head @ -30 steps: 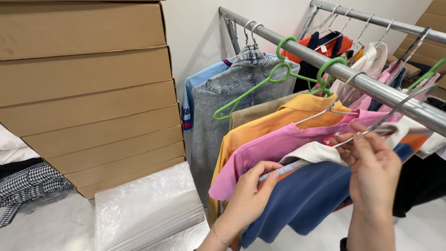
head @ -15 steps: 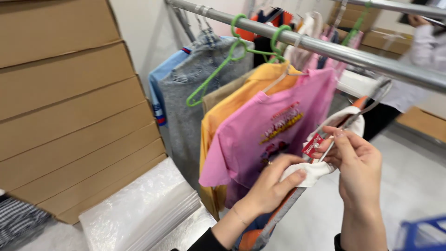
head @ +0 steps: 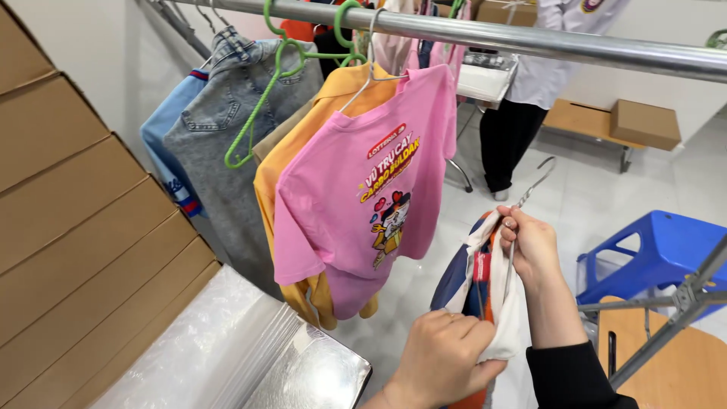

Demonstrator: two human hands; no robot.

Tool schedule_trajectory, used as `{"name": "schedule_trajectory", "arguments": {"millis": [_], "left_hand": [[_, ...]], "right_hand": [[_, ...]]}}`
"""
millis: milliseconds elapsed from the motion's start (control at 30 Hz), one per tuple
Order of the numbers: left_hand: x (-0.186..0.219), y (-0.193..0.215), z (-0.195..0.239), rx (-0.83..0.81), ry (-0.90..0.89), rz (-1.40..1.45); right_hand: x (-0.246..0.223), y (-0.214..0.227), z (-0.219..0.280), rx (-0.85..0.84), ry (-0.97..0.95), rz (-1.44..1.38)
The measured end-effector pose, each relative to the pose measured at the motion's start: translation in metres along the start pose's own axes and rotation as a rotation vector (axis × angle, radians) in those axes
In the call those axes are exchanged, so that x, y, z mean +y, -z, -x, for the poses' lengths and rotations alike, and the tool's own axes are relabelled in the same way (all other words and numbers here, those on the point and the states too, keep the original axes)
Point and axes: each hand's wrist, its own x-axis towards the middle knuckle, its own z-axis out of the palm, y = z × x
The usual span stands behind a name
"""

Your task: The person folds a black t-shirt, a white button-up shirt, a blue polo shirt, and a pink t-shirt on a metal table. They retrieve the shirts from a nearby clothing rack, fold them neatly by hand, and place them in a stack on the table.

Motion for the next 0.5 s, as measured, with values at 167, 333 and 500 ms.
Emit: {"name": "schedule_trajectory", "arguments": {"millis": [167,333,500], "left_hand": [[0.002,-0.022,0.023,0.060,-0.006,0.002],[-0.015,-0.043,0.003,-0.175,0.618,0.259],[-0.046,-0.069,-0.001,-0.082,1.211,0.539]], "right_hand": [[0.005,0.062,-0.053,-0.036,-0.335,-0.392],[-0.061,0.071,0.041,-0.115,-0.380,-0.310],[-0.129,0.103,0.128,-0.508,-0.031,-0.015]]}}
